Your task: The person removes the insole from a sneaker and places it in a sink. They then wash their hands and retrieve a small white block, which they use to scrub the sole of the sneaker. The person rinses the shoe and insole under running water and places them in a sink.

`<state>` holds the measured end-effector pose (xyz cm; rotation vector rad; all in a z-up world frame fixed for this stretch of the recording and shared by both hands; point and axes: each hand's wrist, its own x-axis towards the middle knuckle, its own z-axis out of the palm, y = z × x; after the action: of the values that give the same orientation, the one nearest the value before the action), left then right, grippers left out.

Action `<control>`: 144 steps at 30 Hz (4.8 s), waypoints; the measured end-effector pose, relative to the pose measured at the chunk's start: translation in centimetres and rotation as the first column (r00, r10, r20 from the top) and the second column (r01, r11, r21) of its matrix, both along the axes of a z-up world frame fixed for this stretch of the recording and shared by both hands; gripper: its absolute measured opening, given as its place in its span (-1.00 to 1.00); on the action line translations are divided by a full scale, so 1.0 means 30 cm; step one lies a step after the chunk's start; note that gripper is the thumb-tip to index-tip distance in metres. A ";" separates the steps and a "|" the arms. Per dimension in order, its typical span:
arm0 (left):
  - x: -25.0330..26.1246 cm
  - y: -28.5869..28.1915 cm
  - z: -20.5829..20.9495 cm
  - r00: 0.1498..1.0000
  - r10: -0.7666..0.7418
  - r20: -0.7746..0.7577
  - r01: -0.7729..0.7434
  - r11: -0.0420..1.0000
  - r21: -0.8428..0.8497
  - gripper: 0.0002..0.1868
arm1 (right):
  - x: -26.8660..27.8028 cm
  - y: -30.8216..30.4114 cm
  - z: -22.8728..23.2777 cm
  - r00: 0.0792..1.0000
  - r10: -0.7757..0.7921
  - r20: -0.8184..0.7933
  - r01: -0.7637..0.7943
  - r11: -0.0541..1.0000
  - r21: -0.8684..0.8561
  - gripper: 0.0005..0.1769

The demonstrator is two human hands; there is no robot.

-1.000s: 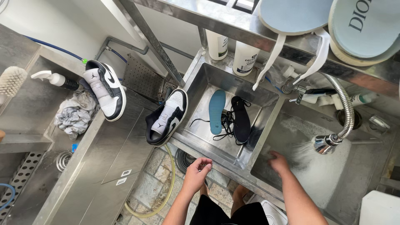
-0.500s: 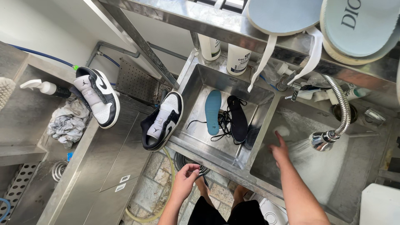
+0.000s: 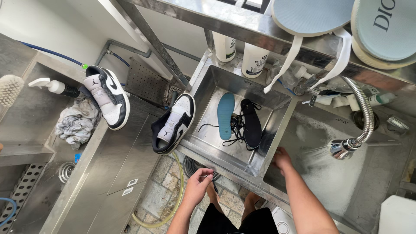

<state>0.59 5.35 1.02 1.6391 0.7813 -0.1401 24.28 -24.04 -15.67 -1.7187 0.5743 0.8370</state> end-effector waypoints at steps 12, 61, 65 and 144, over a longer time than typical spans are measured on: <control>0.047 -0.014 -0.068 1.000 -0.005 0.004 0.006 0.993 -0.116 -0.75 | -0.065 -0.341 0.004 0.954 0.218 0.205 -0.104 0.884 -0.456 -0.38; 0.213 0.410 0.224 0.986 -0.144 0.085 -0.020 0.404 0.914 -0.75 | 0.598 -0.009 0.448 0.470 -0.865 0.175 0.218 0.306 0.927 -0.14; 0.173 0.386 0.286 0.932 -0.173 0.317 -0.197 0.493 0.848 -0.71 | 0.470 0.084 0.506 0.504 -0.771 0.389 0.443 0.617 0.650 -0.41; 0.154 -0.222 -0.146 0.943 0.319 -0.092 -0.323 0.819 -0.474 -0.71 | -0.088 -0.709 0.004 0.975 -0.063 0.215 0.079 0.995 -0.066 -0.11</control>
<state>5.20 -1.32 -3.36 1.0137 0.9329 -0.0916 21.64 -45.32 -15.56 -1.8174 0.5236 0.5781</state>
